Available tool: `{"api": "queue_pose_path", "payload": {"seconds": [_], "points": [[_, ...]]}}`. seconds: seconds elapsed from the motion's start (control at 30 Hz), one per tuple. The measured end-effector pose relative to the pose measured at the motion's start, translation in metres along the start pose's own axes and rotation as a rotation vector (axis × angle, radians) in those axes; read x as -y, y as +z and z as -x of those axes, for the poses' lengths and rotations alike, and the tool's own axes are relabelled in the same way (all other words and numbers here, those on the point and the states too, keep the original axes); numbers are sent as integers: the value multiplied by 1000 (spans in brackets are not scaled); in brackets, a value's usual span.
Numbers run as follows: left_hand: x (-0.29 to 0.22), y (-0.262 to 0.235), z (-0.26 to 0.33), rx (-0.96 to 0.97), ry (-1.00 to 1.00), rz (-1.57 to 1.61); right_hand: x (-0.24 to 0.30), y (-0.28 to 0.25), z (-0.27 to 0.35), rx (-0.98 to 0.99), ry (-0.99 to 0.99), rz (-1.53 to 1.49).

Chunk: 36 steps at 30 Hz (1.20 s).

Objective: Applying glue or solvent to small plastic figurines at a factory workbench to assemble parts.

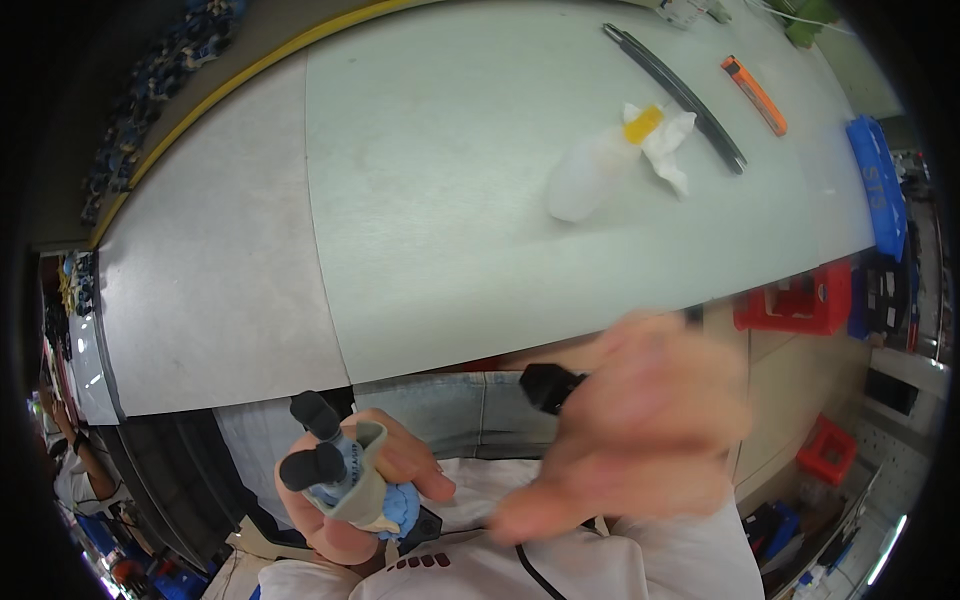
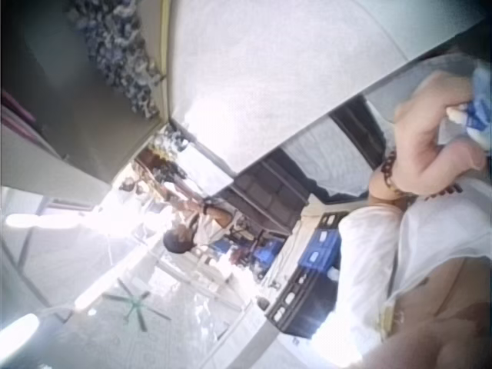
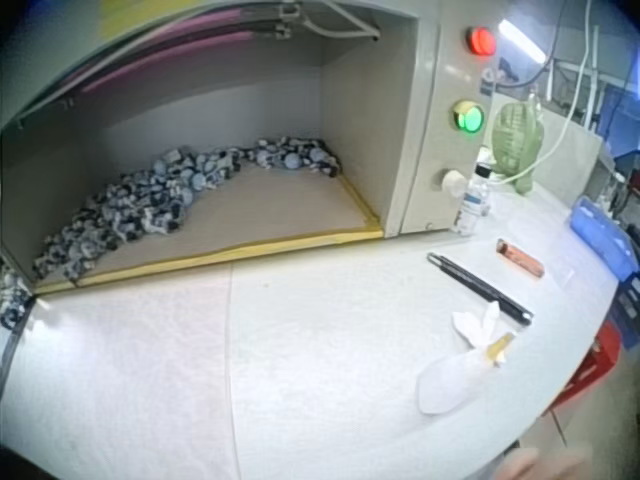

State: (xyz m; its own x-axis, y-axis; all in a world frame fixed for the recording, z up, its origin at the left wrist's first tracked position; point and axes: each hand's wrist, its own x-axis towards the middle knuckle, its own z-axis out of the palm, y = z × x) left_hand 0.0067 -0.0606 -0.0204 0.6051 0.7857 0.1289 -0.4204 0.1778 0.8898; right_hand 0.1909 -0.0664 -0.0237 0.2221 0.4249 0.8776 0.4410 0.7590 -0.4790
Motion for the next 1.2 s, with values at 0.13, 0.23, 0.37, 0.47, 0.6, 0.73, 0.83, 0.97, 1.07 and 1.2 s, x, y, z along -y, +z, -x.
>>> {"api": "queue_pose_path", "payload": {"seconds": [0.13, 0.23, 0.37, 0.47, 0.6, 0.73, 0.83, 0.97, 1.07, 1.2], "points": [[-3, 14, 1, -175, -19, 193, -16, -10, -20, -107, 254, 298], [-2, 11, 0, -191, -86, 258, -24, -12, -26, 18, 440, 449], [2, 4, 1, -141, -6, 255, -26, -11, -30, 281, 648, 589], [4, 6, -3, -140, 50, 156, -27, -8, -29, 231, 703, 491], [-2, 3, -6, -120, 78, 94, -8, 5, -28, -175, 714, 65], [-7, 12, 2, -237, 172, 162, 8, 0, -11, -234, 521, -370], [-7, 11, 3, -258, 255, -116, 17, 4, -12, -143, 423, -404], [-12, 13, 4, -305, 220, -333, 30, -6, -15, 142, 426, -342], [-10, 14, 1, -282, 244, -369, 33, 6, -9, 70, 331, -365], [-7, 14, 3, -317, 281, -378, 34, 7, -9, 141, 318, -246]]}}
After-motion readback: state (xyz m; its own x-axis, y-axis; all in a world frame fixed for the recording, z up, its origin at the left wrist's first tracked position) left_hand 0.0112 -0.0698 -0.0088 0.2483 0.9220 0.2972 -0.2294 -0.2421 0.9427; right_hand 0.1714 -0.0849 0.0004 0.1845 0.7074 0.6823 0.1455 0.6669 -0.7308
